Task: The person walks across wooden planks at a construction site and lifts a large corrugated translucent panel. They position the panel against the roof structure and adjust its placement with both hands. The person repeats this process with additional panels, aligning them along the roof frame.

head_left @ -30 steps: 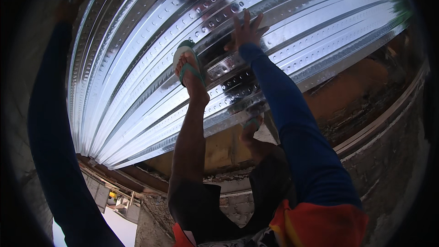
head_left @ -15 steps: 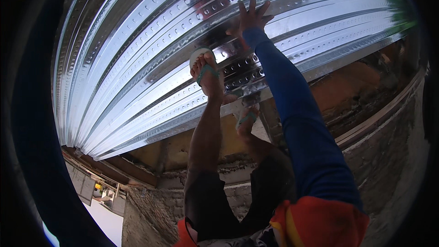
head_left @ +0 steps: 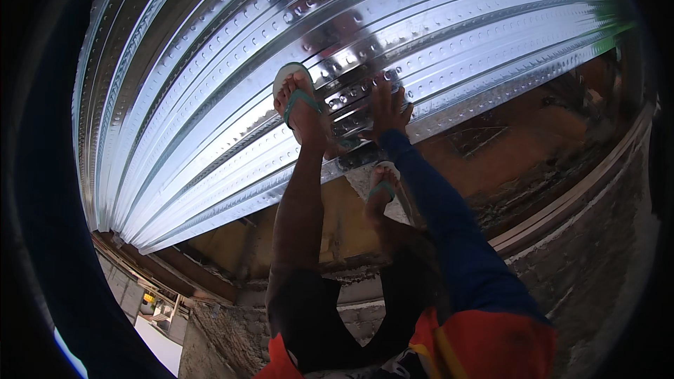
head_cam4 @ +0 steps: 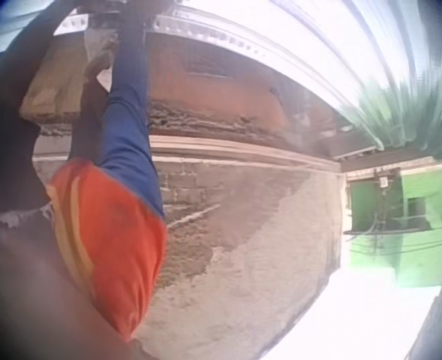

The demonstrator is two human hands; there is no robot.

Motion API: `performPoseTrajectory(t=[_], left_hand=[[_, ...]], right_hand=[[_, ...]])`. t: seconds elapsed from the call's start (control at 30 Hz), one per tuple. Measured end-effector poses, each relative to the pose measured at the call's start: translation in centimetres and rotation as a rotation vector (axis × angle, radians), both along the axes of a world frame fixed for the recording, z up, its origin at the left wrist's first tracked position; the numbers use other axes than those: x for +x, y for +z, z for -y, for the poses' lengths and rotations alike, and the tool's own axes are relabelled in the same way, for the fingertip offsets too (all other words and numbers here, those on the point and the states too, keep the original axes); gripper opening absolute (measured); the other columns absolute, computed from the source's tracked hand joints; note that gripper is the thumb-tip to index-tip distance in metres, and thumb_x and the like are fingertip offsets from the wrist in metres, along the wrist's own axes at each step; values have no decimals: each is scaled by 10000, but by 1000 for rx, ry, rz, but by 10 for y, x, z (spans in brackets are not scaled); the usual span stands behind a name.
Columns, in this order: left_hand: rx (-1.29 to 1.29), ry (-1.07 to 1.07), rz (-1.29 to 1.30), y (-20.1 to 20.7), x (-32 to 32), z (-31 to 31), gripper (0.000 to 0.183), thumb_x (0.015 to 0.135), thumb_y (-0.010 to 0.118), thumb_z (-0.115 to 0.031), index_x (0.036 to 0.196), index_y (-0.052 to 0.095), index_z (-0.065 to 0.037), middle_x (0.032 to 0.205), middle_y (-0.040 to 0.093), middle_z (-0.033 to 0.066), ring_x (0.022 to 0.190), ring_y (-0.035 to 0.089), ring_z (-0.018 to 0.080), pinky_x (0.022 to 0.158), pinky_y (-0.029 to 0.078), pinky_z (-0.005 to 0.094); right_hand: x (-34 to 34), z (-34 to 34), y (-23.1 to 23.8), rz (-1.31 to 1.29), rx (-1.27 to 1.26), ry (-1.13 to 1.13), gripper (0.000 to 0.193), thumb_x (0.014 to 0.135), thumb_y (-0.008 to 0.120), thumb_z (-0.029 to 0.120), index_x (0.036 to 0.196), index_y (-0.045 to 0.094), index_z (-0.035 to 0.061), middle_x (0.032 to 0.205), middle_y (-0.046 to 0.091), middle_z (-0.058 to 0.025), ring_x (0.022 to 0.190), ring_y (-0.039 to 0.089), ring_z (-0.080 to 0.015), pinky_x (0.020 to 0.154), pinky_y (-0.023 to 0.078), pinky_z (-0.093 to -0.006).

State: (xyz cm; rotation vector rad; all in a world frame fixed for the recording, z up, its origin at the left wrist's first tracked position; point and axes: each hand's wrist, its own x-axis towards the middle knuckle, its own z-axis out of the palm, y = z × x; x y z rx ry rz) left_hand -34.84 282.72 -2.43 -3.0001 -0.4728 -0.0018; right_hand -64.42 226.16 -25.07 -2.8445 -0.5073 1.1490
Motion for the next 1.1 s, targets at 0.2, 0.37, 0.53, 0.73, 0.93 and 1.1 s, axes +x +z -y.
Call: performPoseTrajectory(t=[0.2,0.37,0.53,0.73,0.93,1.1], left_hand=[[377,-511,-228,24,-19,-73,529,827,421,-555,1138,547,-147,1155,542,137,1063,506,320,905,377,414],[583,-408,-51,14,-30,-32,504,821,440,-545,1101,573,-147,1152,543,142,1072,499,315,901,378,406],[88,-197,-95,75,-30,-25,531,798,471,-560,1092,576,-131,1129,553,157,1074,497,324,902,369,397],[186,-243,-38,73,-65,33,513,793,475,-552,1074,590,-139,1141,543,160,1067,501,317,892,370,391],[122,-162,-75,85,-57,56,504,797,494,-520,1078,590,-113,1069,579,172,1011,534,333,868,391,385],[130,-274,21,102,-78,64,482,804,513,-482,1031,603,-66,1022,589,195,956,555,345,837,408,390]], right_hand=[[-16,2,-21,101,94,-96,1078,559,751,469,1391,119,206,1453,-11,-120,1306,-17,-433,963,145,-658],[-33,26,-60,183,4,-72,803,727,621,284,1383,160,238,1458,22,-84,1311,-2,-424,972,143,-653],[-20,20,-58,199,109,-91,628,827,443,125,1378,172,260,1461,-4,-60,1315,22,-413,965,208,-624],[-12,28,-64,55,91,-102,756,755,568,140,1377,163,286,1462,-37,-33,1322,19,-392,984,226,-580],[-2,65,-32,72,134,-133,744,740,607,166,1358,197,232,1437,78,-134,1317,69,-385,980,252,-550],[-94,104,-64,235,604,-1192,729,732,616,225,1334,226,97,1343,272,-182,1239,302,-280,953,333,-443]])
